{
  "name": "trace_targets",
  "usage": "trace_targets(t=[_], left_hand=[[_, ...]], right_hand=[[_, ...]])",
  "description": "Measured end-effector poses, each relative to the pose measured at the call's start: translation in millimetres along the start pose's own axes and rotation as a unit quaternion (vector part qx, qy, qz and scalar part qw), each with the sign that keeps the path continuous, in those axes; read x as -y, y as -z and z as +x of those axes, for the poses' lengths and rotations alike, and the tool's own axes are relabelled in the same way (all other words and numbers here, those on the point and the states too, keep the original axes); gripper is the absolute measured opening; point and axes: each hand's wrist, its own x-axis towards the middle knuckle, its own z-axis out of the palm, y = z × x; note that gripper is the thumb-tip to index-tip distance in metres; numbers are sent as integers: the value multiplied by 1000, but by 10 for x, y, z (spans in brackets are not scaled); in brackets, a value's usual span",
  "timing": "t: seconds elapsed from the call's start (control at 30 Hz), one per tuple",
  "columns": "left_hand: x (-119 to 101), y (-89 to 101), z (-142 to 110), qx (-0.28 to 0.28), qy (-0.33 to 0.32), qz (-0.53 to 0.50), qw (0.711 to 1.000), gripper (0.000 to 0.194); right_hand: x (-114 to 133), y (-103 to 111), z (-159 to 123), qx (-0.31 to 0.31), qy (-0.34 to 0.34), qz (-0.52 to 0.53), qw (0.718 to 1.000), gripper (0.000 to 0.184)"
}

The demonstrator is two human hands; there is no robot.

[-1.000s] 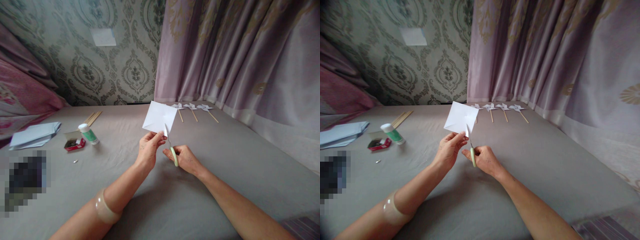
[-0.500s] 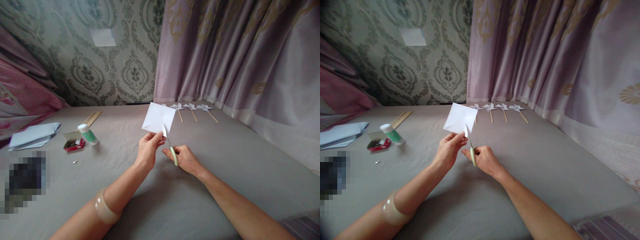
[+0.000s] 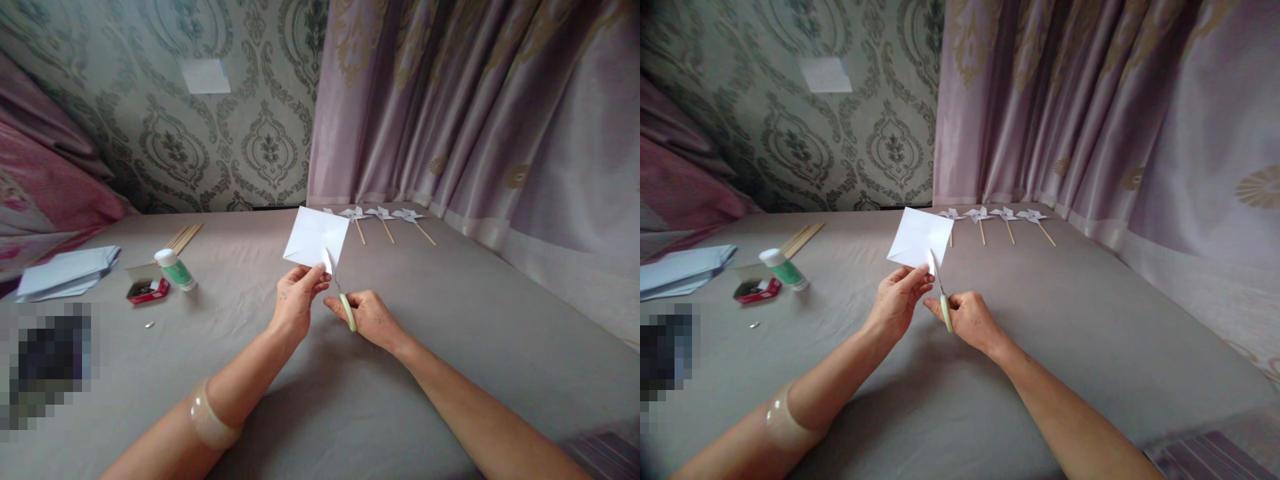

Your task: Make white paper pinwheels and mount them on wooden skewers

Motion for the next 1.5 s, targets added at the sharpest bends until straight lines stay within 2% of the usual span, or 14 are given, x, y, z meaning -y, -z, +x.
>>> trace_targets(t=[0.23,0.4,0.5,0.57,0.67,0.83,1.0,1.27,1.5], left_hand=[[7,9,13,3,1,1,1000,24],[-8,28,49,-3,-7,-9,1000,26],[-39,57,97,-19,-22,-18,999,27],[-55,89,141,-34,-29,-19,999,27],[-45,155,213,-46,-25,-16,998,26],[39,258,319,-59,3,-18,998,19],[72,296,360,-29,39,-6,999,17],[99,343,341,44,30,58,997,11],[116,377,371,25,14,92,995,12]], right_hand=[[24,-4,-2,-5,-10,1,1000,54],[3,-1,-23,60,20,-7,998,50],[19,-3,-38,75,33,-29,996,47],[35,0,-30,57,28,0,998,47],[38,29,16,-5,15,71,997,48],[-48,132,124,-94,-11,170,981,47],[-128,206,180,-138,-26,260,955,45],[-161,255,217,-152,-56,328,931,43],[-146,248,204,-142,-36,346,927,40]])
